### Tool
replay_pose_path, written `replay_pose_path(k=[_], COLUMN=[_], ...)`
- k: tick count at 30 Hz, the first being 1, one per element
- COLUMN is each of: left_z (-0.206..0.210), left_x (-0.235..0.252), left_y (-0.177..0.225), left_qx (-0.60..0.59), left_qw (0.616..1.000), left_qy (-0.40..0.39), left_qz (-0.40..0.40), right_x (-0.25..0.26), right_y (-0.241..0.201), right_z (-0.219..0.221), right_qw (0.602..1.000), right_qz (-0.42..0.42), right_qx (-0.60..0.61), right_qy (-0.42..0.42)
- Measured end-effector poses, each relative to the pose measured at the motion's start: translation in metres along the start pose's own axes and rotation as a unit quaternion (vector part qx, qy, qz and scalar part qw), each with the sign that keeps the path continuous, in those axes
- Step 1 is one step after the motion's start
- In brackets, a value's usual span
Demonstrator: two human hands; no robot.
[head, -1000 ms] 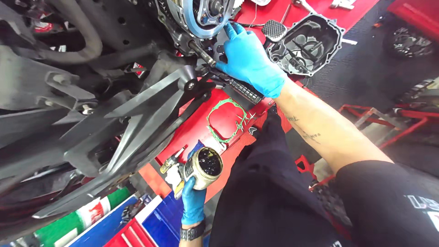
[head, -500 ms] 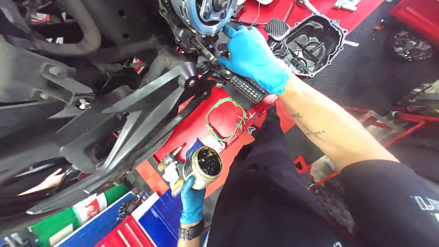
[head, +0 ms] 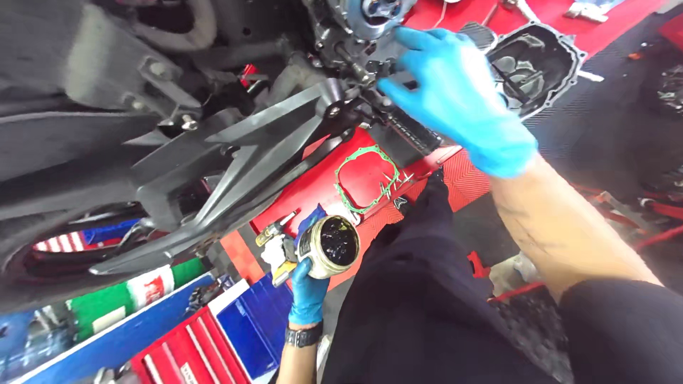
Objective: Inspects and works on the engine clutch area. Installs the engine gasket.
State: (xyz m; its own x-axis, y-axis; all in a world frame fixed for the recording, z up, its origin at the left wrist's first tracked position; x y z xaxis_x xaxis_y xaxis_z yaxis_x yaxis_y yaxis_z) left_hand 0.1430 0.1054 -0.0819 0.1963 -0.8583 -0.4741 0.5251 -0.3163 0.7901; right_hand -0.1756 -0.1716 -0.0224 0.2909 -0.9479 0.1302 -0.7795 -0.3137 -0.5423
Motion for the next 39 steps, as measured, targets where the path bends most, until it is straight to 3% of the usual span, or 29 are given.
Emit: replay_pose_path(k=[3,5,7,10,13,19,23,26,28,29,30,31,33,35,39], left_z=[0.001,-0.004,-0.016,-0.056,-0.094,-0.140,-0.148,-0.139,-0.125,-0.117,-0.109,-0.101,-0.082,-0.069,-0.056], left_x=[0.003,0.008,0.018,0.042,0.077,0.171,0.186,0.161,0.136,0.125,0.118,0.114,0.114,0.122,0.142], left_y=[0.000,-0.005,-0.014,-0.035,-0.054,-0.074,-0.087,-0.089,-0.094,-0.097,-0.102,-0.107,-0.117,-0.120,-0.130], left_qx=[-0.031,-0.063,-0.080,-0.114,-0.149,-0.175,-0.232,-0.148,0.051,0.184,0.324,0.464,0.658,0.726,0.790], left_qw=[0.999,0.998,0.995,0.981,0.965,0.956,0.928,0.946,0.967,0.960,0.933,0.879,0.745,0.670,0.560], left_qy=[-0.005,0.009,0.048,0.127,0.172,0.212,0.279,0.272,0.237,0.204,0.158,0.104,-0.009,-0.110,-0.245], left_qz=[-0.011,-0.028,-0.045,-0.091,-0.132,-0.106,-0.082,-0.093,-0.075,-0.051,-0.015,0.026,0.105,0.114,0.045], right_x=[-0.071,-0.109,-0.139,-0.177,-0.211,-0.236,-0.229,-0.221,-0.215,-0.212,-0.210,-0.207,-0.205,-0.206,-0.220], right_y=[-0.022,-0.030,-0.029,-0.006,0.025,0.055,0.050,0.042,0.037,0.034,0.031,0.027,0.022,0.023,0.032], right_z=[-0.020,0.006,0.053,0.121,0.150,0.127,0.109,0.113,0.120,0.123,0.125,0.125,0.122,0.116,0.095], right_qw=[0.984,0.948,0.921,0.913,0.902,0.910,0.907,0.905,0.903,0.902,0.902,0.902,0.904,0.907,0.907], right_qz=[-0.055,-0.045,-0.012,0.078,0.191,0.259,0.274,0.266,0.254,0.247,0.241,0.236,0.229,0.226,0.255], right_qx=[0.155,0.316,0.386,0.385,0.355,0.264,0.258,0.271,0.284,0.289,0.290,0.289,0.278,0.266,0.246], right_qy=[0.066,0.015,-0.061,-0.112,-0.156,-0.190,-0.189,-0.193,-0.200,-0.205,-0.212,-0.217,-0.230,-0.236,-0.228])
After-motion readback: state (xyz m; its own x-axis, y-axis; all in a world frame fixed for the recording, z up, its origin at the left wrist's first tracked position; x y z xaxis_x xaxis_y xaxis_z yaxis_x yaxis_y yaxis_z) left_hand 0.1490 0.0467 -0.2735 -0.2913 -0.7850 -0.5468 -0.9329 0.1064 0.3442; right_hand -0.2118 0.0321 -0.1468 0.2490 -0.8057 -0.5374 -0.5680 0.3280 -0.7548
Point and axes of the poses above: each hand's wrist, its own x-axis towards the middle knuckle, its own z-axis out of the palm, y = z × x, the point moved 4 cm from there along x, towards the middle knuckle
